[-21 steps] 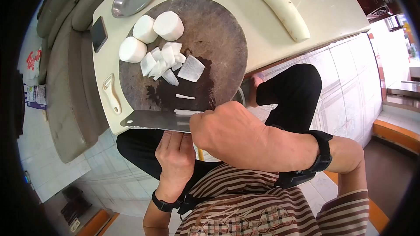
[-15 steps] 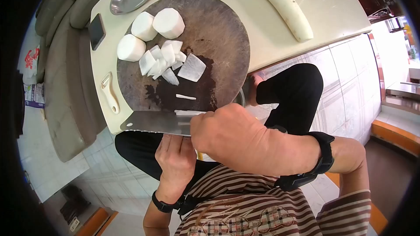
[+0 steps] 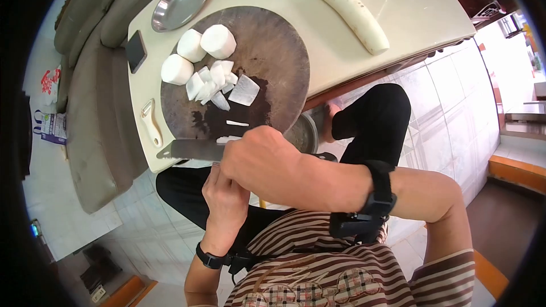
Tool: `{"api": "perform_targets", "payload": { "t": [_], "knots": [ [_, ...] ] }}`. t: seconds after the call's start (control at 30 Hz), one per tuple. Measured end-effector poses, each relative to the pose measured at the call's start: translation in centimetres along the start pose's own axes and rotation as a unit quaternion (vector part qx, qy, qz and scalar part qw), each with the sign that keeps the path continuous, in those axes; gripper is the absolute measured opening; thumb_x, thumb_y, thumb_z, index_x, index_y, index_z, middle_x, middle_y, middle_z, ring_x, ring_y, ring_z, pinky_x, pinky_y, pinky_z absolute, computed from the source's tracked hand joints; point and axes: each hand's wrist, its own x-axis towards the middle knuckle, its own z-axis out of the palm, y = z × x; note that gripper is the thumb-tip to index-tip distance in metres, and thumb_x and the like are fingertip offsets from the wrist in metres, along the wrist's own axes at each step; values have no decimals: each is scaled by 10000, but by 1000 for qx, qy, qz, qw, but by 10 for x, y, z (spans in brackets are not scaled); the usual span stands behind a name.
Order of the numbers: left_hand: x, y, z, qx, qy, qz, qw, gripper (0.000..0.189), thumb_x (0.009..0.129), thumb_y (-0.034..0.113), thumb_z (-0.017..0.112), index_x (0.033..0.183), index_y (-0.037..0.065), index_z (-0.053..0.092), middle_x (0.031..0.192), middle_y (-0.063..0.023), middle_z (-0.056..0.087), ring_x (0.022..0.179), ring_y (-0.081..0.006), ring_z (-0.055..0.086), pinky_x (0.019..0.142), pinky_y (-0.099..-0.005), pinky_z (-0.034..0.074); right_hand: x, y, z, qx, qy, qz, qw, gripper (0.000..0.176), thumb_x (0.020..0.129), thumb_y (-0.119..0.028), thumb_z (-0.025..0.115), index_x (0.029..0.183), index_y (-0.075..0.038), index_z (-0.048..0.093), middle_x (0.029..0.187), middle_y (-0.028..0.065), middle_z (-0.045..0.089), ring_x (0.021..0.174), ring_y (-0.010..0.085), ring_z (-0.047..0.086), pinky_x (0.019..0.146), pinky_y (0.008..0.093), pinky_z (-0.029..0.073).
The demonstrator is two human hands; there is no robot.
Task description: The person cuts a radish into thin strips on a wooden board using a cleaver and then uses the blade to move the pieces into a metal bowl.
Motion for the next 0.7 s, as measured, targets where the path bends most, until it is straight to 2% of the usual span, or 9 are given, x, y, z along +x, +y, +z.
{"api": "perform_targets", "payload": {
  "t": [0.07, 0.17, 0.3, 0.4, 0.47, 0.6, 0.7],
  "knots": [
    [-1, -2, 2, 30, 9, 20, 999, 207, 710, -21, 682, 912, -61, 677, 1015, -160, 663, 970, -344, 669, 783, -406, 584, 4, 5, 6, 56, 77, 20, 995, 152, 678, -45, 685, 783, 33, 607, 633, 176, 625, 584, 328, 676, 498, 407, 507],
    [4, -2, 4, 21, 48, 15, 999, 231, 734, -27, 682, 960, -75, 689, 1058, -167, 671, 1002, -343, 671, 793, -399, 584, 0, 14, -5, 84, 33, 52, 995, 152, 684, -31, 679, 788, 43, 596, 627, 201, 632, 576, 374, 664, 514, 444, 506],
    [4, -1, 6, 9, 54, -2, 999, 236, 754, -32, 688, 985, -80, 693, 1078, -173, 675, 1017, -339, 673, 796, -389, 586, -7, 11, -16, 60, 4, 71, 996, 69, 720, -60, 703, 746, 2, 689, 724, 168, 678, 674, 357, 692, 571, 416, 536],
    [1, -3, 5, -18, 50, -3, 999, 197, 764, -32, 697, 954, -83, 694, 1058, -172, 679, 1007, -337, 675, 787, -386, 588, -13, 5, -24, 54, -18, 72, 996, 94, 734, -60, 701, 758, 18, 654, 678, 174, 658, 617, 359, 677, 538, 409, 524],
    [0, -4, 7, -18, 56, -8, 998, 304, 650, -43, 743, 952, -53, 704, 1030, -147, 689, 973, -343, 683, 761, -387, 595, -16, 4, -25, 48, -13, 52, 997, 106, 732, -49, 696, 748, 24, 621, 643, 168, 645, 572, 344, 670, 517, 403, 519],
    [1, -4, 2, -26, 36, -5, 999, 280, 658, -47, 735, 935, -65, 702, 1019, -151, 688, 946, -349, 686, 760, -396, 593, -16, 1, -23, 15, -49, 68, 996, 91, 716, -39, 700, 748, 9, 630, 660, 141, 649, 594, 311, 687, 516, 387, 522],
    [1, -4, 1, -32, 29, -1, 999, 267, 670, -53, 717, 935, -75, 689, 1027, -166, 685, 935, -363, 687, 765, -408, 593, -14, 4, -14, 10, -18, 32, 999, 160, 673, -16, 669, 772, 6, 546, 616, 134, 580, 524, 294, 629, 477, 390, 480]
  ]
}}
